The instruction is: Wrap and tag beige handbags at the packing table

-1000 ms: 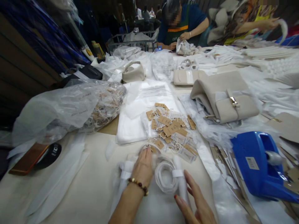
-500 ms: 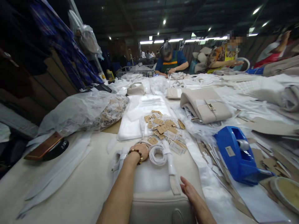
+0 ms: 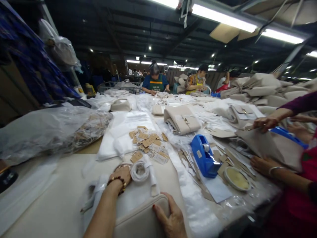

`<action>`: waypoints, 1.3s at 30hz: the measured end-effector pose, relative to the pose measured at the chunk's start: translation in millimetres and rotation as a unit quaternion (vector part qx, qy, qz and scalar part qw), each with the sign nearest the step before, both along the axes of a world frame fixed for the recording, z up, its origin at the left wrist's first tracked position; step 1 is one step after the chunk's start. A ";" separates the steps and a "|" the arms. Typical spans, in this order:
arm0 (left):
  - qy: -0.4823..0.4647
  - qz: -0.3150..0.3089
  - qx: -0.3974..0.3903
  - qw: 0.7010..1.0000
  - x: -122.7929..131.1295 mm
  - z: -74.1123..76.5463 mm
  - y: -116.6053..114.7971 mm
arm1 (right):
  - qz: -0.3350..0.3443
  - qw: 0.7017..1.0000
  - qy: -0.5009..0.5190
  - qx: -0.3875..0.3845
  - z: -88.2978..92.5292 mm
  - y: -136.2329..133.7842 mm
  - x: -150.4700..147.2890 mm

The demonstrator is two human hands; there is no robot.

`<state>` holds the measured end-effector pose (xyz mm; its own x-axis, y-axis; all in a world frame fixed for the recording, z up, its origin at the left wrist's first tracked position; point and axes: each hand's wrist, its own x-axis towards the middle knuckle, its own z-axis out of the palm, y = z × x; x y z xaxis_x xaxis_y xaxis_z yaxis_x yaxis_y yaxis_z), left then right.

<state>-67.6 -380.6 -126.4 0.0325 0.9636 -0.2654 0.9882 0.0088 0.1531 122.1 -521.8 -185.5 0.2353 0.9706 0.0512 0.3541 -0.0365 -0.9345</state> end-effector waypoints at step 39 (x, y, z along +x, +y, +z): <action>-0.016 0.073 -0.026 0.997 -2.2 -5.2 0.7 | -0.017 0.901 -0.432 0.034 8.9 148.2 70.6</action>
<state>-69.9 -379.9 -131.6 -0.0977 0.9437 -0.3161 0.9702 0.1610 0.1808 192.7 -373.6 -176.6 0.1091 0.9513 0.2883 0.9502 -0.0147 -0.3113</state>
